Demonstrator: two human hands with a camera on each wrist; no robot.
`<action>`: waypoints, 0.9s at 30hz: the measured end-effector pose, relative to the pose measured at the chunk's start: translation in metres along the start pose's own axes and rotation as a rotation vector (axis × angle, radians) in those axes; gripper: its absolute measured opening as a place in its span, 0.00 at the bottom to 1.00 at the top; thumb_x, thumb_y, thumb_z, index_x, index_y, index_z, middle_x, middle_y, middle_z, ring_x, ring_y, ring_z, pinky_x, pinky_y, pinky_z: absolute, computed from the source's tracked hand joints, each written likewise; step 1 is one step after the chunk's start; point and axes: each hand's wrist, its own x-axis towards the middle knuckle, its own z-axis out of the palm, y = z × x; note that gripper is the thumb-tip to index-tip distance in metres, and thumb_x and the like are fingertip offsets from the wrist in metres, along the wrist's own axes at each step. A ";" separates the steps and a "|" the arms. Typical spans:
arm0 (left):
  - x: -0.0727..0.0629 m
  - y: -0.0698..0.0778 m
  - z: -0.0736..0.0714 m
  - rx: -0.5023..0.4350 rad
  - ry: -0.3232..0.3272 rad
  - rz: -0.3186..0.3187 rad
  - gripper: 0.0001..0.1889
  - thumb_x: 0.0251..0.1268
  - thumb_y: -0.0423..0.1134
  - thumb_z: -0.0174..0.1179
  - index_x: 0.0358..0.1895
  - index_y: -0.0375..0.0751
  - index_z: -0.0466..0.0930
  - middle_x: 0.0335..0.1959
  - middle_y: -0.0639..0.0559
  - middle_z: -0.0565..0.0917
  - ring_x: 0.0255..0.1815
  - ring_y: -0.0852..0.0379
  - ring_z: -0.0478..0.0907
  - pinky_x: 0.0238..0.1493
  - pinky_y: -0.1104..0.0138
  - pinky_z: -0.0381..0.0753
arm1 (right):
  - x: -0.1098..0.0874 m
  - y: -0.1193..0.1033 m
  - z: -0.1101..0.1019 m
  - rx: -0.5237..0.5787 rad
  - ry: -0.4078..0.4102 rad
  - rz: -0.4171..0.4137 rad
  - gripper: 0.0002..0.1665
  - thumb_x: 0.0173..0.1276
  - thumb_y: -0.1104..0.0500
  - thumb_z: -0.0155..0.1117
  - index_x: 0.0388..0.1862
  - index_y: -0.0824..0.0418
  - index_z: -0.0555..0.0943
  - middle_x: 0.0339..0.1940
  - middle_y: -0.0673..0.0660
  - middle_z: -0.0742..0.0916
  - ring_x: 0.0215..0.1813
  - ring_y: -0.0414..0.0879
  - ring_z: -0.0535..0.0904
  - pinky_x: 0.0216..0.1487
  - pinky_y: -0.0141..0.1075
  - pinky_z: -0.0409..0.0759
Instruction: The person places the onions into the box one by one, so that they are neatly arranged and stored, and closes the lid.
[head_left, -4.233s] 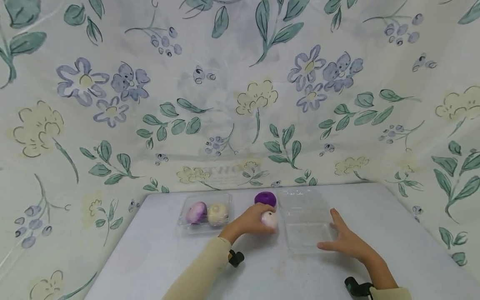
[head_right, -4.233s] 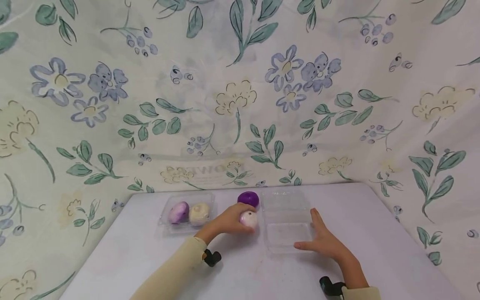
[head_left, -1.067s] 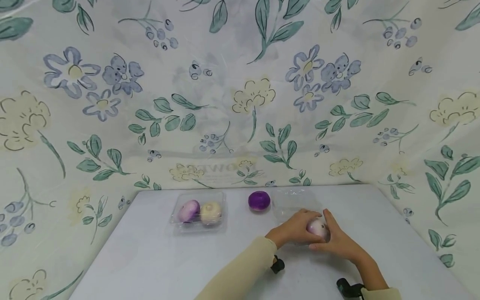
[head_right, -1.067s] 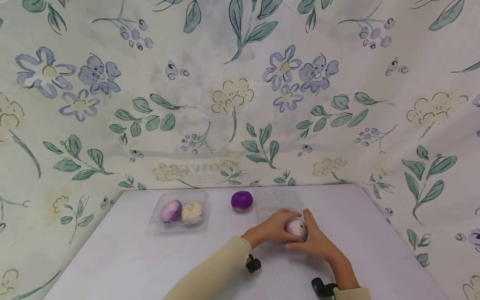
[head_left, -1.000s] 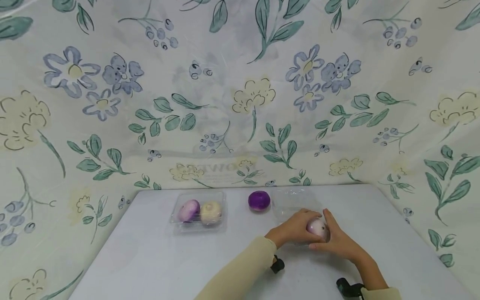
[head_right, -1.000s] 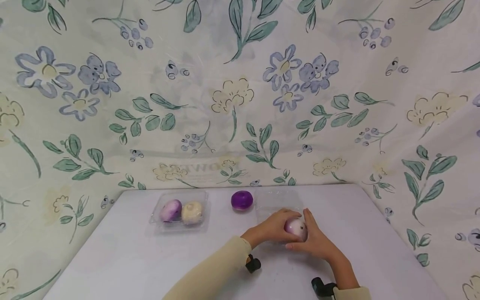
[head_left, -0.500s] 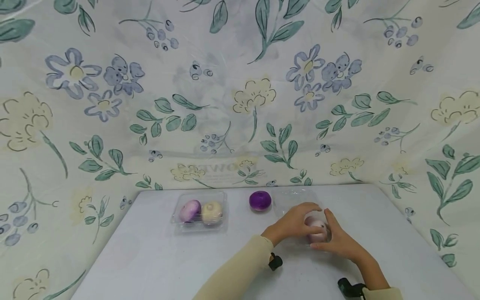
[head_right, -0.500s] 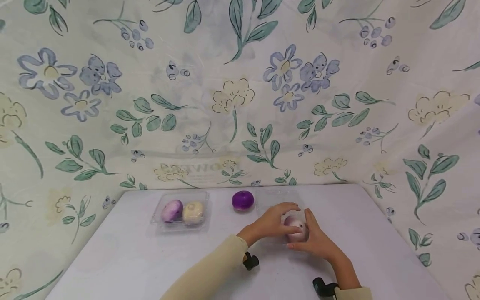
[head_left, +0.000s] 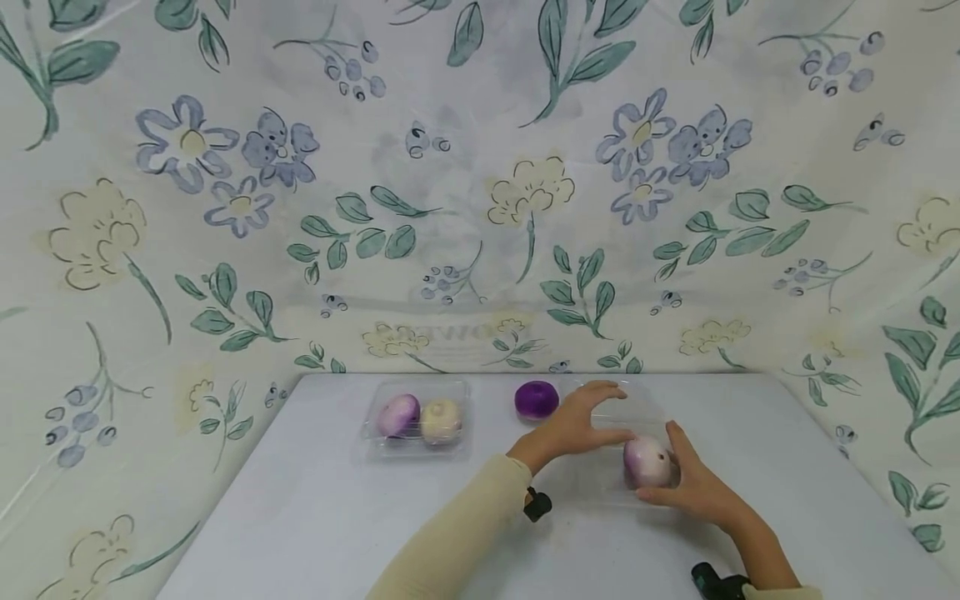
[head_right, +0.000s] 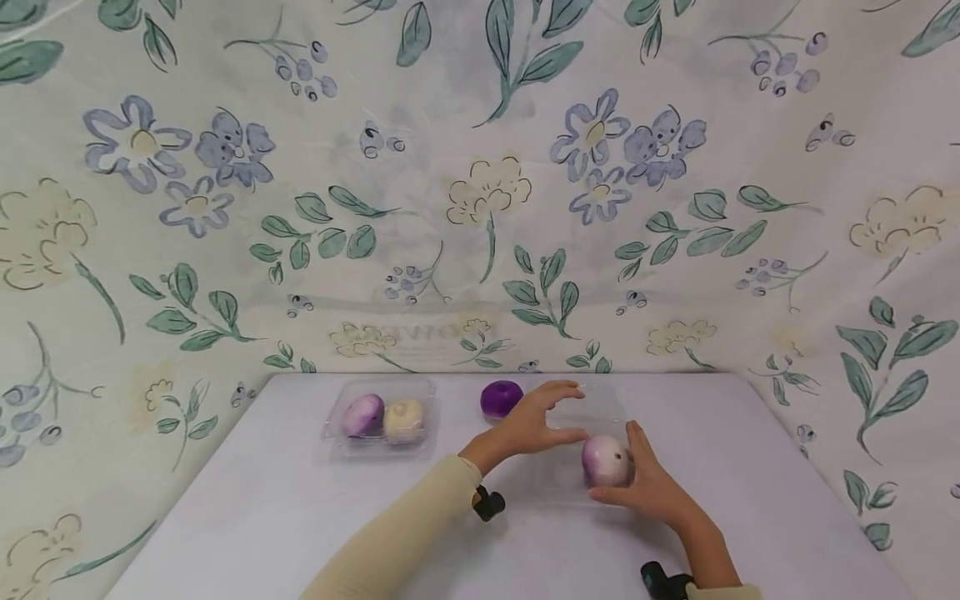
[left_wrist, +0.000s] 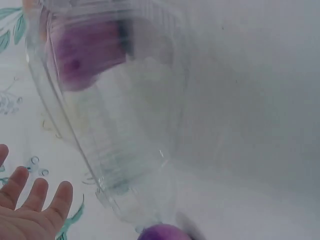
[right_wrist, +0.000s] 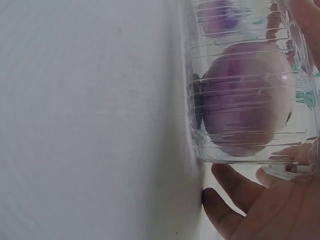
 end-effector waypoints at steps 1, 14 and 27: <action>0.000 -0.001 -0.002 0.004 0.004 -0.007 0.30 0.62 0.52 0.67 0.65 0.45 0.75 0.70 0.49 0.73 0.74 0.54 0.67 0.73 0.61 0.67 | 0.000 0.001 0.000 0.000 -0.002 0.001 0.76 0.58 0.43 0.74 0.79 0.67 0.27 0.80 0.73 0.38 0.77 0.76 0.47 0.71 0.70 0.52; -0.007 -0.018 -0.022 -0.058 0.047 -0.131 0.31 0.62 0.53 0.67 0.66 0.48 0.74 0.71 0.50 0.73 0.75 0.52 0.65 0.74 0.56 0.65 | -0.001 -0.001 -0.001 0.013 -0.020 0.017 0.76 0.58 0.44 0.74 0.78 0.68 0.27 0.80 0.74 0.38 0.77 0.76 0.46 0.71 0.71 0.48; -0.018 -0.056 -0.027 -0.072 0.191 -0.252 0.31 0.60 0.52 0.69 0.65 0.46 0.75 0.71 0.48 0.73 0.74 0.49 0.65 0.73 0.51 0.66 | 0.004 -0.002 0.000 0.012 -0.024 0.042 0.76 0.57 0.43 0.74 0.79 0.66 0.27 0.80 0.73 0.37 0.78 0.75 0.45 0.72 0.70 0.44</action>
